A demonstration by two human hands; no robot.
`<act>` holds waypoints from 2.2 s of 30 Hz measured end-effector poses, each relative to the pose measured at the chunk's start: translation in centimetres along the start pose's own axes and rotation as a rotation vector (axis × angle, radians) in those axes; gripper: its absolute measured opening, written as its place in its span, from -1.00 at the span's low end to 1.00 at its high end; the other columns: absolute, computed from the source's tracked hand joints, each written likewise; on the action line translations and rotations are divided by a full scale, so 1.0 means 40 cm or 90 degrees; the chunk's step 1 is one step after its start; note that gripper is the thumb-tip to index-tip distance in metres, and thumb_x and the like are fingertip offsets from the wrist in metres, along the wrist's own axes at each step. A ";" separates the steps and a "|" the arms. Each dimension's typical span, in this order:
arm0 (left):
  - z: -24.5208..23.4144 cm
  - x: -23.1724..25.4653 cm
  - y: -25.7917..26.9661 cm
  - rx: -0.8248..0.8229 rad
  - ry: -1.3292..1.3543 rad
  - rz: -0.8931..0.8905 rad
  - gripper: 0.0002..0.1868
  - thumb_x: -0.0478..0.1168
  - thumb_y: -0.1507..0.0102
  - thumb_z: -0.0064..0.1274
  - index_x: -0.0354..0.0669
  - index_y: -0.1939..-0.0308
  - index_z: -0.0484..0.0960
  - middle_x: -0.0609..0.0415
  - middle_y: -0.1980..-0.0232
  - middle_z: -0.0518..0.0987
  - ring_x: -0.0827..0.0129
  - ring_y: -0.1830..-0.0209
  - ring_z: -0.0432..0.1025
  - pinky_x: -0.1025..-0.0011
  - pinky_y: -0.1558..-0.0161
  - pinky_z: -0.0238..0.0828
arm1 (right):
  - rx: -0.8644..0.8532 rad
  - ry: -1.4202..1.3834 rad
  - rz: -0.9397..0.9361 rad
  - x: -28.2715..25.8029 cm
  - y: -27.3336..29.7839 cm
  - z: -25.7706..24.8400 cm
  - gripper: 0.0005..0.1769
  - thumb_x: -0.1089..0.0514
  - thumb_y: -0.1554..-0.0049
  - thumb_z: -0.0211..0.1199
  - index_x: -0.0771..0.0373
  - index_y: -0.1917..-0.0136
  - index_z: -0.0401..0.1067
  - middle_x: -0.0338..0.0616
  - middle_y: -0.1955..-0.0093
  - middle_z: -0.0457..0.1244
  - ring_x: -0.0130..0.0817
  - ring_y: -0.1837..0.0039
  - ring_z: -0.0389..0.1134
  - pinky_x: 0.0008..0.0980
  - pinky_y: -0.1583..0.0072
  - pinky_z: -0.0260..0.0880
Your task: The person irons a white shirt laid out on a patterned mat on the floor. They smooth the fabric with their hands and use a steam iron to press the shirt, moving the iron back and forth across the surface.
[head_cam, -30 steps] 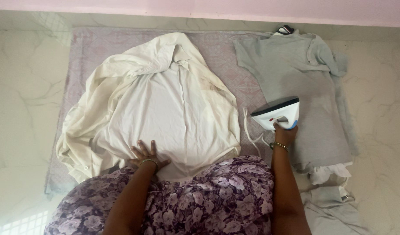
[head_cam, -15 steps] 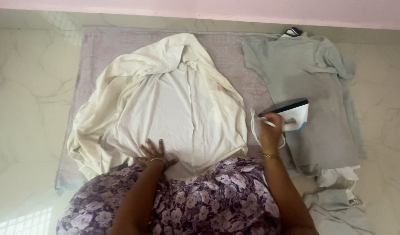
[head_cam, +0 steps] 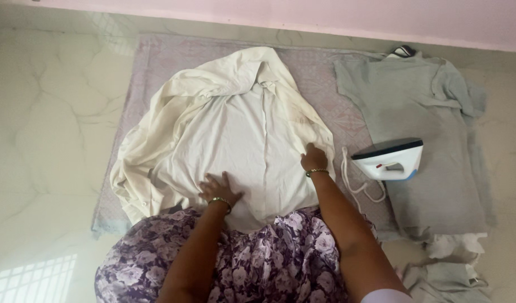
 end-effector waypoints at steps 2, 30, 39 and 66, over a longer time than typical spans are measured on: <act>-0.042 -0.007 -0.019 0.093 0.034 0.022 0.11 0.49 -0.23 -0.08 0.15 -0.63 -0.26 -0.23 -0.66 -0.31 -0.28 -0.63 -0.27 -0.26 -0.46 -0.08 | 0.012 -0.039 -0.002 0.010 -0.010 -0.002 -0.64 0.06 -0.14 0.20 0.15 -0.19 0.49 0.03 -0.13 0.40 0.06 -0.21 0.39 -0.02 -0.20 0.39; 0.121 0.314 -0.014 0.296 0.040 0.385 -0.72 -0.35 -0.15 0.08 -0.08 0.05 0.62 -0.08 -0.09 0.46 0.06 -0.06 0.39 0.11 0.04 0.45 | 0.485 -0.333 0.132 0.251 -0.016 -0.297 -0.82 0.39 -0.09 0.13 0.44 -0.01 0.37 0.20 0.00 0.34 0.11 -0.08 0.41 -0.11 -0.17 0.41; 0.306 0.501 0.009 0.035 0.204 0.633 -0.81 -0.12 -0.29 0.15 -0.03 0.04 0.68 -0.12 -0.08 0.55 0.11 0.06 0.51 0.19 -0.03 0.53 | 0.360 -0.104 -0.189 -0.060 0.037 -0.253 -0.51 0.12 -0.12 0.36 0.37 -0.27 0.40 0.30 -0.41 0.11 0.26 -0.47 0.08 0.09 -0.45 0.08; -0.762 -0.141 -0.688 0.663 0.308 0.011 -0.65 -0.05 -0.42 0.08 -0.27 -0.11 0.56 -0.23 -0.14 0.60 -0.16 -0.19 0.46 0.03 -0.23 0.38 | -0.138 -0.029 0.083 0.106 -0.056 0.012 -0.23 -0.23 -0.07 0.26 -0.02 -0.48 0.19 0.20 -0.61 -0.11 0.19 -0.45 0.15 0.07 -0.36 0.27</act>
Point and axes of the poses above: each hand's wrist, its own y-axis away from the middle knuckle, its own z-axis out of the palm, x = y × z, the point moved 7 cm from there along -y, towards the middle knuckle
